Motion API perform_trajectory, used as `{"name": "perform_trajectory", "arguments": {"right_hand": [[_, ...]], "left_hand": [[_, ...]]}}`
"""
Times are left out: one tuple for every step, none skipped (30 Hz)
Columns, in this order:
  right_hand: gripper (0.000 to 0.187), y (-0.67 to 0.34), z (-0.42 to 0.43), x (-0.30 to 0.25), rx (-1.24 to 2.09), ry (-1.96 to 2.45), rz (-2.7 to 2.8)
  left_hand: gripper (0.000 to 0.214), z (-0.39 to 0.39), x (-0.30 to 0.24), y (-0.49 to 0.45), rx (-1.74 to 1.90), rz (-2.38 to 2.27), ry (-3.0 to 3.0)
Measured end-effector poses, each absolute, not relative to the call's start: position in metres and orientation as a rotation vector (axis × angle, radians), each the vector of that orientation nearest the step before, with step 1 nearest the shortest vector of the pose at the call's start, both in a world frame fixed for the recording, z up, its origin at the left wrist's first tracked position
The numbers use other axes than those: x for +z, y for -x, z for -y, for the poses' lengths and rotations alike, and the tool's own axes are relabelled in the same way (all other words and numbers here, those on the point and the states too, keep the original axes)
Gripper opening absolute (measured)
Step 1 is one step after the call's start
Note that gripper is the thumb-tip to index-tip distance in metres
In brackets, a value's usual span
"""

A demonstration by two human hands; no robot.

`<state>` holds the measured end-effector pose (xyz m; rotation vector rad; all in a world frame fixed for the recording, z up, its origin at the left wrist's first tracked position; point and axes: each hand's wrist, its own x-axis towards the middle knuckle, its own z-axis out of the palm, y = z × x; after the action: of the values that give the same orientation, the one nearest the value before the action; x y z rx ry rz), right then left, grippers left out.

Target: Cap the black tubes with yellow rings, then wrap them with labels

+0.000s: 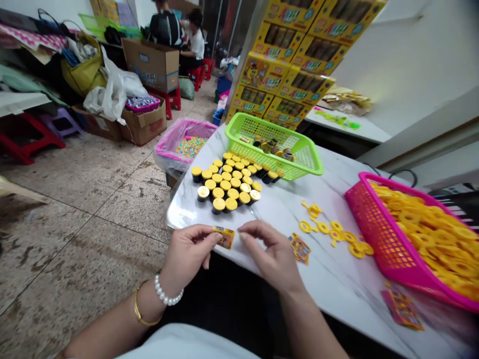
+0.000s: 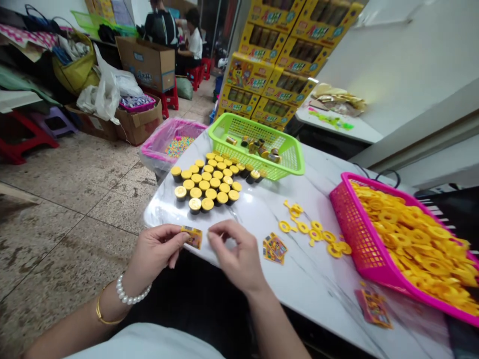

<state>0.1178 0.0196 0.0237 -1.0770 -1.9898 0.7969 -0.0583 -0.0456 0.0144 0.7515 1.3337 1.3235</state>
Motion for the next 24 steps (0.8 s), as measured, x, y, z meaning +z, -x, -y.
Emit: {"name": "perform_trajectory", "arguments": {"right_hand": [[0.008, -0.123, -0.033, 0.027, 0.613, 1.125, 1.997], [0.010, -0.127, -0.046, 0.029, 0.416, 1.191, 1.989], [0.013, -0.129, -0.060, 0.029, 0.247, 1.272, 1.984], [0.014, -0.130, -0.072, 0.027, 0.137, 1.365, 1.985], [0.015, -0.130, -0.083, 0.024, 0.092, 1.451, 1.993], [0.014, -0.129, -0.092, 0.021, 0.104, 1.516, 2.003], [0.012, -0.127, -0.099, 0.017, 0.158, 1.557, 2.006], [0.013, -0.125, -0.104, 0.013, 0.226, 1.574, 1.999], [0.015, -0.123, -0.107, 0.011, 0.286, 1.579, 1.980], [0.018, -0.121, -0.108, 0.010, 0.325, 1.586, 1.948], [0.019, -0.121, -0.107, 0.010, 0.338, 1.606, 1.904], [0.019, -0.121, -0.104, 0.012, 0.332, 1.635, 1.847], [0.019, -0.123, -0.099, 0.015, 0.328, 1.654, 1.783], [0.023, -0.126, -0.092, 0.020, 0.349, 1.645, 1.717], [0.031, -0.129, -0.083, 0.025, 0.420, 1.600, 1.655], [0.040, -0.132, -0.072, 0.030, 0.545, 1.523, 1.603], [0.046, -0.135, -0.061, 0.035, 0.715, 1.420, 1.562], [0.046, -0.137, -0.048, 0.039, 0.912, 1.311, 1.521], [0.042, -0.139, -0.036, 0.042, 1.096, 1.217, 1.473], [0.036, -0.139, -0.025, 0.043, 1.241, 1.142, 1.409], [0.031, -0.138, -0.015, 0.042, 1.340, 1.088, 1.344], [0.028, -0.137, -0.007, 0.040, 1.390, 1.055, 1.282], [0.028, -0.135, -0.002, 0.036, 1.408, 1.036, 1.232], [0.029, -0.133, 0.002, 0.032, 1.413, 1.029, 1.204]], "left_hand": [[0.027, 0.044, 0.014, 0.060, 1.295, -1.285, -0.697], [0.030, 0.043, 0.014, 0.061, 1.275, -1.235, -0.650], [0.032, 0.042, 0.014, 0.062, 1.256, -1.188, -0.607], [0.034, 0.041, 0.014, 0.062, 1.237, -1.145, -0.572], [0.036, 0.040, 0.015, 0.062, 1.215, -1.106, -0.544], [0.037, 0.039, 0.015, 0.061, 1.196, -1.075, -0.520], [0.038, 0.039, 0.015, 0.061, 1.182, -1.054, -0.497], [0.039, 0.038, 0.015, 0.060, 1.169, -1.041, -0.471], [0.039, 0.037, 0.015, 0.059, 1.160, -1.037, -0.440], [0.040, 0.037, 0.016, 0.059, 1.153, -1.037, -0.406], [0.040, 0.036, 0.016, 0.059, 1.151, -1.036, -0.372], [0.041, 0.035, 0.016, 0.060, 1.154, -1.032, -0.340], [0.043, 0.034, 0.015, 0.060, 1.162, -1.024, -0.311], [0.044, 0.033, 0.015, 0.061, 1.174, -1.014, -0.285], [0.045, 0.033, 0.015, 0.061, 1.185, -1.001, -0.262], [0.046, 0.032, 0.014, 0.061, 1.196, -0.988, -0.242], [0.046, 0.031, 0.013, 0.060, 1.206, -0.977, -0.225], [0.046, 0.031, 0.013, 0.059, 1.213, -0.968, -0.211], [0.047, 0.030, 0.013, 0.057, 1.218, -0.962, -0.202], [0.047, 0.029, 0.013, 0.055, 1.221, -0.956, -0.197], [0.047, 0.029, 0.013, 0.052, 1.222, -0.952, -0.195], [0.047, 0.028, 0.014, 0.049, 1.224, -0.948, -0.197], [0.047, 0.028, 0.015, 0.046, 1.223, -0.944, -0.201], [0.046, 0.027, 0.016, 0.044, 1.223, -0.940, -0.204]]}}
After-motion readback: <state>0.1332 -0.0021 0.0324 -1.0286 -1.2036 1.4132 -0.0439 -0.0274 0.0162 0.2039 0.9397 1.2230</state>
